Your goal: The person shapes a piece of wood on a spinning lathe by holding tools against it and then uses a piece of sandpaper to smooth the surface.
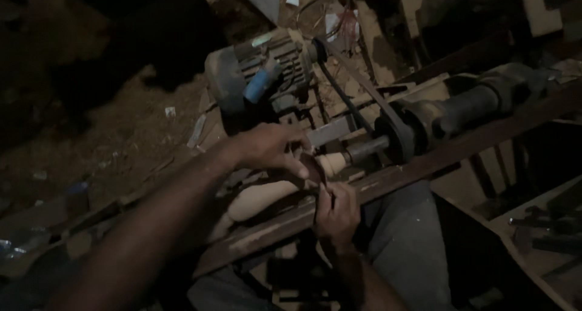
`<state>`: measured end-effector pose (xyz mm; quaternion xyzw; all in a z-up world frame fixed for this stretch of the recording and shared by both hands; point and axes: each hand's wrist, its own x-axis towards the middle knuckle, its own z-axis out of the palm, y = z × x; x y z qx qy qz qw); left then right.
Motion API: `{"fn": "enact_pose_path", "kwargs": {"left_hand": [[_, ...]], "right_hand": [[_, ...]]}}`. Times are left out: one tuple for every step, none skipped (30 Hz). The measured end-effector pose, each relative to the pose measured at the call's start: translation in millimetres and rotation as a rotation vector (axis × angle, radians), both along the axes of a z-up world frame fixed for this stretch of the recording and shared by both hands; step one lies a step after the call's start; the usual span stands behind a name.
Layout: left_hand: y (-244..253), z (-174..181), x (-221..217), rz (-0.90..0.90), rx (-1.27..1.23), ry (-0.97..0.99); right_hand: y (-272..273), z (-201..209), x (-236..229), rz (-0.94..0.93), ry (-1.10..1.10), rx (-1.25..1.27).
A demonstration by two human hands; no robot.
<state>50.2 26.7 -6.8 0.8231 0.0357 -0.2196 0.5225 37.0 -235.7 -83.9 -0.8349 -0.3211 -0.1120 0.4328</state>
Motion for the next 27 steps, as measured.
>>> {"fn": "enact_pose_path", "kwargs": {"left_hand": [[-7,1,3,-0.041,0.03,-0.002],[-12,1,4,-0.083,0.061,-0.005],[-14,0,4,-0.086,0.069,-0.007],[-16,-1,4,-0.047,0.09,0.021],[-18,-4,2,-0.005,0.105,0.054],[-16,-9,2,-0.006,0.108,0.055],[-13,-14,3,-0.004,0.026,0.031],[-10,-19,3,-0.002,-0.056,0.008],[-10,-25,5,-0.006,-0.059,0.006],[-10,-30,8,-0.005,-0.07,-0.065],[-11,-34,10,-0.006,-0.085,-0.132],[-13,-37,13,-0.013,-0.09,-0.13],[-14,-38,14,0.024,-0.096,-0.096],[-16,-38,15,0.062,-0.101,-0.062],[-17,-38,16,0.063,-0.102,-0.059],[-18,-36,18,0.071,-0.124,-0.106],[-18,-34,20,0.077,-0.143,-0.152],[-19,-31,22,0.076,-0.141,-0.149],[-20,-27,23,0.095,-0.068,-0.038],[-21,-23,24,0.115,0.005,0.073],[-22,-19,26,0.117,0.006,0.076],[-21,-16,27,0.141,0.013,0.172],[-21,-14,28,0.161,0.019,0.268],[-22,-13,29,0.16,0.021,0.269],[-22,-14,29,0.169,0.084,0.259],[-22,-15,30,0.178,0.147,0.248],[-23,-16,31,0.172,0.149,0.251]], "right_hand": [[2,3,1,0.005,-0.009,-0.009],[1,7,1,0.005,-0.007,-0.009],[4,10,3,0.01,-0.028,-0.034],[7,13,5,0.014,-0.049,-0.059],[7,16,4,0.013,-0.048,-0.057],[8,18,2,0.03,-0.04,-0.057],[8,20,2,0.048,-0.034,-0.059],[9,19,2,0.05,-0.035,-0.057],[8,18,2,0.056,-0.073,-0.067],[7,16,2,0.063,-0.111,-0.078],[7,13,2,0.056,-0.109,-0.083],[7,10,1,0.03,-0.052,-0.052],[8,9,1,0.009,0.005,-0.017],[8,9,1,0.008,0.008,-0.019],[7,11,1,0.012,0.019,-0.015],[7,14,1,0.017,0.03,-0.01],[8,17,1,0.016,0.033,-0.009],[11,19,1,-0.01,0.03,-0.018],[13,23,1,-0.035,0.026,-0.027],[13,27,0,-0.036,0.029,-0.026],[13,29,0,-0.031,0.048,-0.05],[13,30,0,-0.026,0.067,-0.073],[14,30,0,-0.027,0.068,-0.072],[15,28,-1,-0.041,0.083,-0.07],[16,25,-1,-0.055,0.1,-0.066],[17,23,-1,-0.056,0.102,-0.062],[16,21,-2,-0.073,0.126,-0.064]]}}
